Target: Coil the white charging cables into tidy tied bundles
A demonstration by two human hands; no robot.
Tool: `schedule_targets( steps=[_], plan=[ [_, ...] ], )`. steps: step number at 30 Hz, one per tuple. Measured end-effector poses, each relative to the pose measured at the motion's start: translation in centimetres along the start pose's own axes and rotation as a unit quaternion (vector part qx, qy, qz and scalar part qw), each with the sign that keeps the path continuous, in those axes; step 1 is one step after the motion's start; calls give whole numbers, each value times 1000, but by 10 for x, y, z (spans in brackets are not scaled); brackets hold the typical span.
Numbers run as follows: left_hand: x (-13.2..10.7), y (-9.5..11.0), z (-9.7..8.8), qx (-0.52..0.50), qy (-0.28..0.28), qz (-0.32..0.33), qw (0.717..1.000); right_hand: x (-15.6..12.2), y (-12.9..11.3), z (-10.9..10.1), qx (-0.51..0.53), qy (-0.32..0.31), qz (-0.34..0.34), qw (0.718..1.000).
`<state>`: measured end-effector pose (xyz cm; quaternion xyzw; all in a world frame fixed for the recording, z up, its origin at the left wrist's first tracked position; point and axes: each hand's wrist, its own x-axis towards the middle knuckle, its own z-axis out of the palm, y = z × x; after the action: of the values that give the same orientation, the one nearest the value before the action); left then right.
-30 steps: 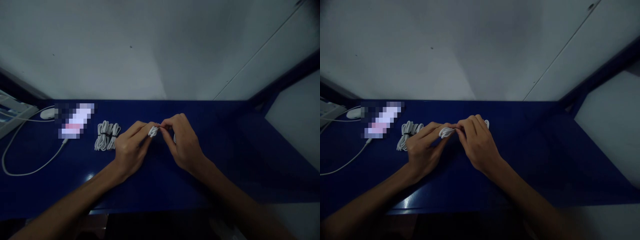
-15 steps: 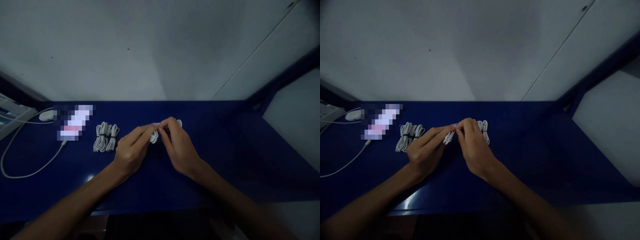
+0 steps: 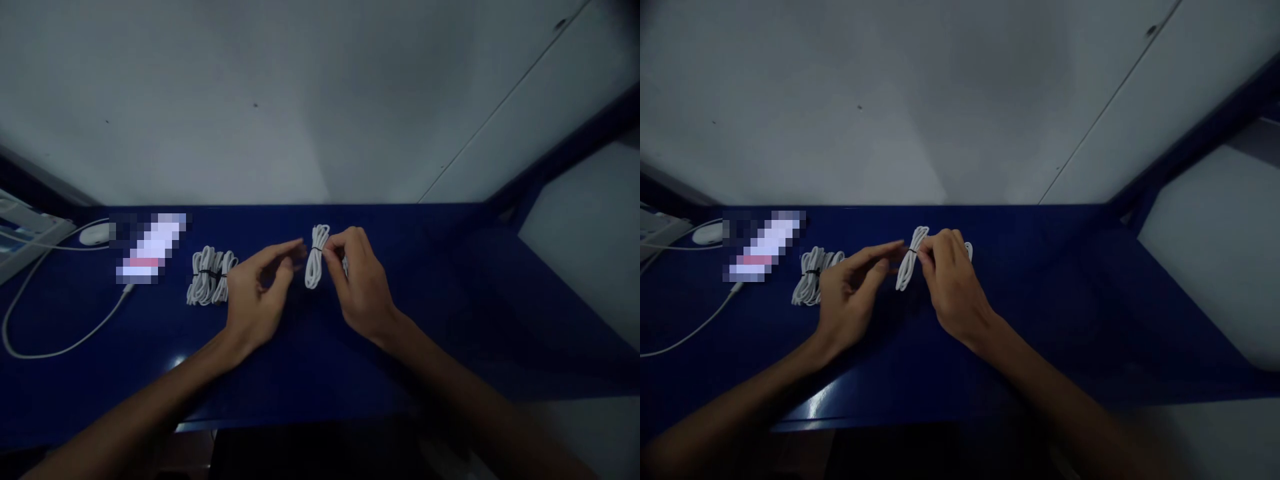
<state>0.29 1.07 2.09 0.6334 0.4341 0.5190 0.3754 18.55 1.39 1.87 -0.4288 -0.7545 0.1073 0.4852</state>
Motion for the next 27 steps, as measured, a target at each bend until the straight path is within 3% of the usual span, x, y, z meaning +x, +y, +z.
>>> schedule_targets(
  steps=[2, 4, 8, 11, 14, 18, 23, 27],
  plan=[
    [5, 1, 0, -112, -66, -109, 985, 1, 5, 0, -29, -11, -55, 998],
    [10, -1, 0, -178, -98, -158, 966, 2, 10, 0, -53, -29, -91, 994],
    [13, -5, 0, -196, -74, -189, 959, 2, 13, -1, -68, -56, -103, 991],
    [11, -4, 2, -187, -56, -179, 964, 2, 8, -2, -29, -57, -66, 996],
    [7, -2, 2, -142, -29, -109, 983, 3, 1, -3, 23, -58, -5, 998],
    [3, -1, 1, 14, 17, 50, 998, 4, -6, -6, 77, -88, 72, 991],
    [2, -3, -3, 165, 18, 226, 960, 4, -5, -7, 80, -102, 72, 989],
    [1, -11, -6, 208, 1, 302, 930, 4, -4, -9, 102, -128, 84, 983]
  ],
)
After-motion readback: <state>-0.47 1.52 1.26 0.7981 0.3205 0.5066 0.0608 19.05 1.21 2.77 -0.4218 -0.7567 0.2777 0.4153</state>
